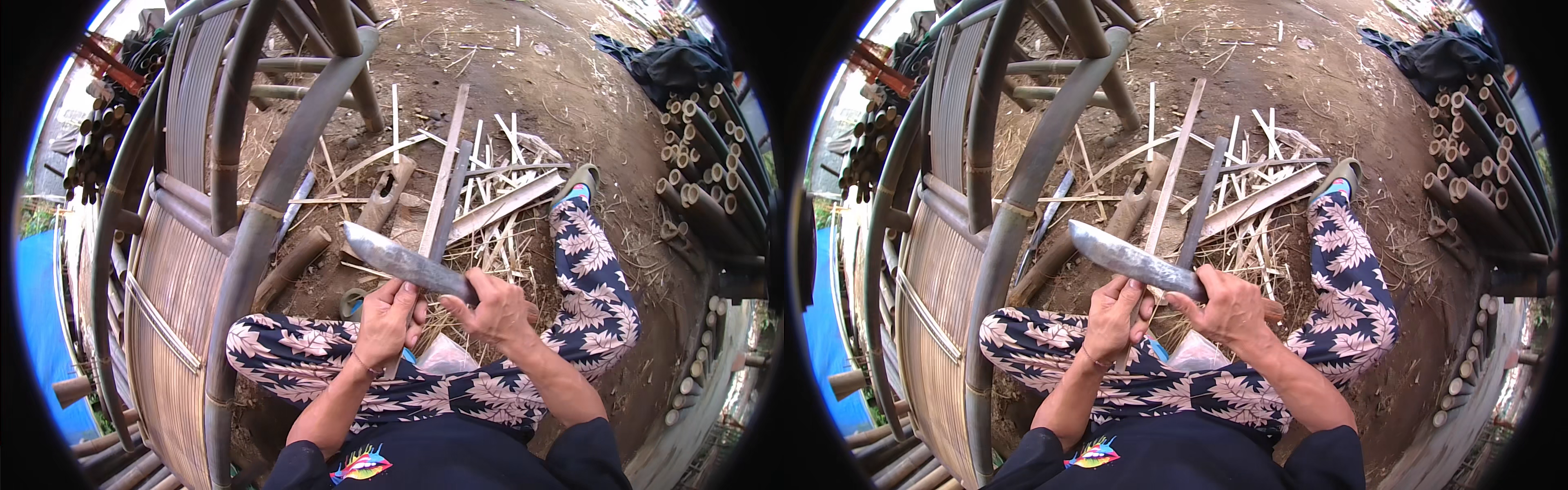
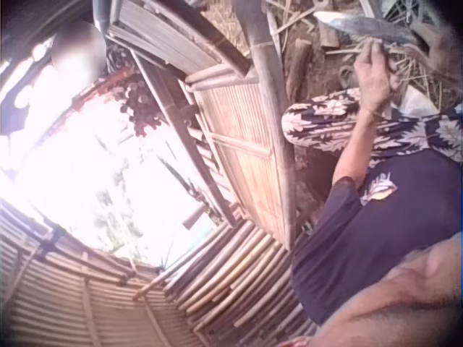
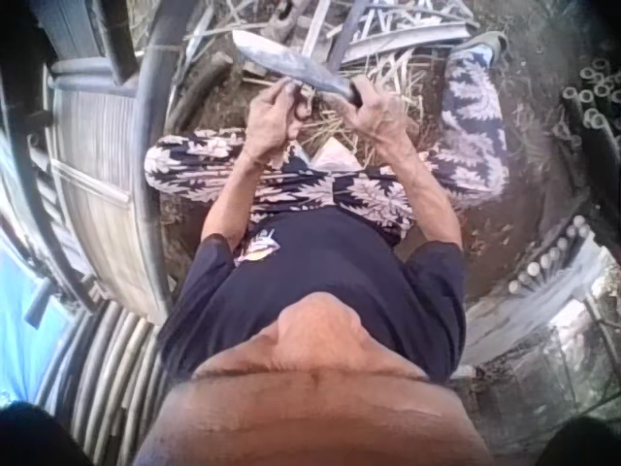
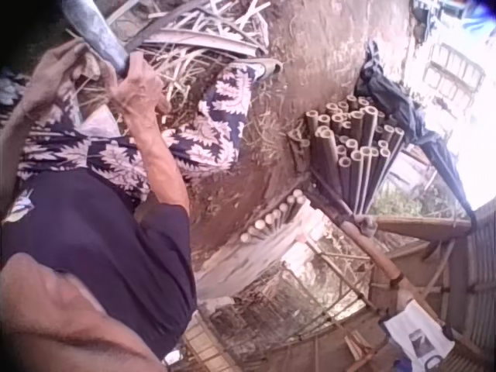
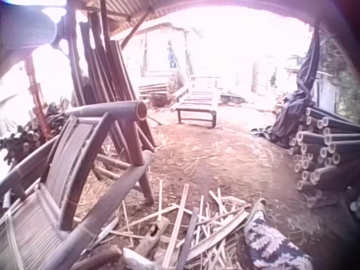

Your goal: The person strips thin layers of bamboo using a large knife while sitting on the ground, then moves to a bamboo bench and prepares a larger bamboo pole by cutting and smoothing its ends.

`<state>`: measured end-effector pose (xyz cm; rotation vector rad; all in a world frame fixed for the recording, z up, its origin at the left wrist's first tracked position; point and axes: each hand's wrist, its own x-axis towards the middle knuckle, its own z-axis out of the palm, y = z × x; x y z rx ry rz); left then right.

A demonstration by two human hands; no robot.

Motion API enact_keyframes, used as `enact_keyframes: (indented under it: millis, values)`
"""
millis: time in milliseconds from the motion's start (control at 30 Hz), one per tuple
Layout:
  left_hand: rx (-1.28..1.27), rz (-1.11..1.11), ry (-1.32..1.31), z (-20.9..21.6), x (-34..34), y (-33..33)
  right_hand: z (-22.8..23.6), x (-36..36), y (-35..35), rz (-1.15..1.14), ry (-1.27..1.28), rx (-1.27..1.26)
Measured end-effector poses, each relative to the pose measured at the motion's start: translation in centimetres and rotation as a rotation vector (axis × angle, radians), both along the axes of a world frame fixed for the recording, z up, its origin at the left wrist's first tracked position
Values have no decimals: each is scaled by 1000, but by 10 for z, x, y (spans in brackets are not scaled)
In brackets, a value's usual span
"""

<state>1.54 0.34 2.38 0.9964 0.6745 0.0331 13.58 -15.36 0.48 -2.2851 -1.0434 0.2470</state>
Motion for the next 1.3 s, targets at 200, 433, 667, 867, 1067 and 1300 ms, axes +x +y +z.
enact_keyframes:
  millis: [200,433,667,867,1067,1300]
  values:
    - [142,-77,41,18,-10,-25,-14,42,-4,-158,-44,-91]
    - [54,-122,125,22,-58,-27,-37,81,-15,-194,-88,-75]
    - [73,-120,162,37,-141,-22,-23,163,-46,-617,221,-2]
    - [631,172,-260,-35,-2,27,-15,56,25,-292,1168,325]
    - [248,-103,-293,-45,19,11,-22,39,54,-421,1301,701]
    - [-221,-253,51,-7,-29,3,-6,99,12,-371,539,347]
